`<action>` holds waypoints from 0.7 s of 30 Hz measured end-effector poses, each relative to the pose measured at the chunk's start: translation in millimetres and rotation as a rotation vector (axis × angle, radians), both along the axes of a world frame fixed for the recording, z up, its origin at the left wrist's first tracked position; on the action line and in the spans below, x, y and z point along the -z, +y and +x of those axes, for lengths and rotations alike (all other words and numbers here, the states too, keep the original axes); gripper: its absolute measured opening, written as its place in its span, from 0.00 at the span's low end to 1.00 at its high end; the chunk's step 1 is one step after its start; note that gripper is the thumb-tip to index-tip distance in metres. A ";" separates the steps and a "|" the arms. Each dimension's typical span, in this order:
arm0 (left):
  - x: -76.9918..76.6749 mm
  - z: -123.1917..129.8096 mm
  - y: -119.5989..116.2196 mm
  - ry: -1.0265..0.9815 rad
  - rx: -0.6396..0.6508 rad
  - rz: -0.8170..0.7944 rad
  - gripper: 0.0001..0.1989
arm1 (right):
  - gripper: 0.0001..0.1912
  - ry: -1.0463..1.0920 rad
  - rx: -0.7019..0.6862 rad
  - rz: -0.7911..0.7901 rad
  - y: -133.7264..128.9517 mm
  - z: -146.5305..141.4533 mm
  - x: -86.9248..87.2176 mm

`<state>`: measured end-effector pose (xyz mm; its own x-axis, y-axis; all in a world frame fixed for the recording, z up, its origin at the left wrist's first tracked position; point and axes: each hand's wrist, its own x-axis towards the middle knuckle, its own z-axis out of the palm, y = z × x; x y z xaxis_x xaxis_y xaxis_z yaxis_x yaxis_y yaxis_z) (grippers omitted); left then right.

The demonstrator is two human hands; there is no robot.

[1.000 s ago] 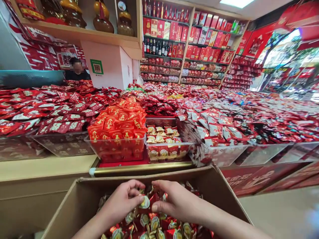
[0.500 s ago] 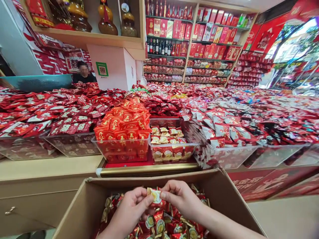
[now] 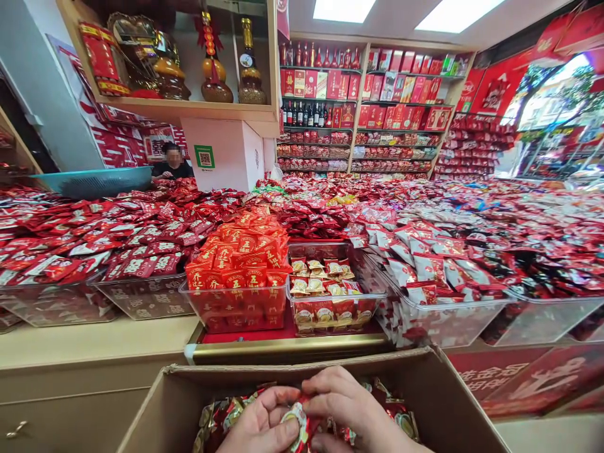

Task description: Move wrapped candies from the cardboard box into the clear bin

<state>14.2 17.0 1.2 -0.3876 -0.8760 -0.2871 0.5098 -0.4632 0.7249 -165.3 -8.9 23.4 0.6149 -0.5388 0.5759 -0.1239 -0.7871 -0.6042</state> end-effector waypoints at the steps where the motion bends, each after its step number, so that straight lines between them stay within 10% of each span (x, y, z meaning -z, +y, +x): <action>1: -3.2 -1.1 0.6 -0.040 -0.046 -0.034 0.19 | 0.20 -0.034 0.032 0.138 2.1 0.4 -0.9; 7: -24.9 -8.7 4.4 -0.235 -0.139 -0.114 0.22 | 0.13 -0.295 0.086 1.000 6.4 8.6 1.5; 21: -7.0 -10.4 6.9 -0.334 -0.098 -0.048 0.23 | 0.18 -0.433 0.105 1.164 1.7 13.8 2.8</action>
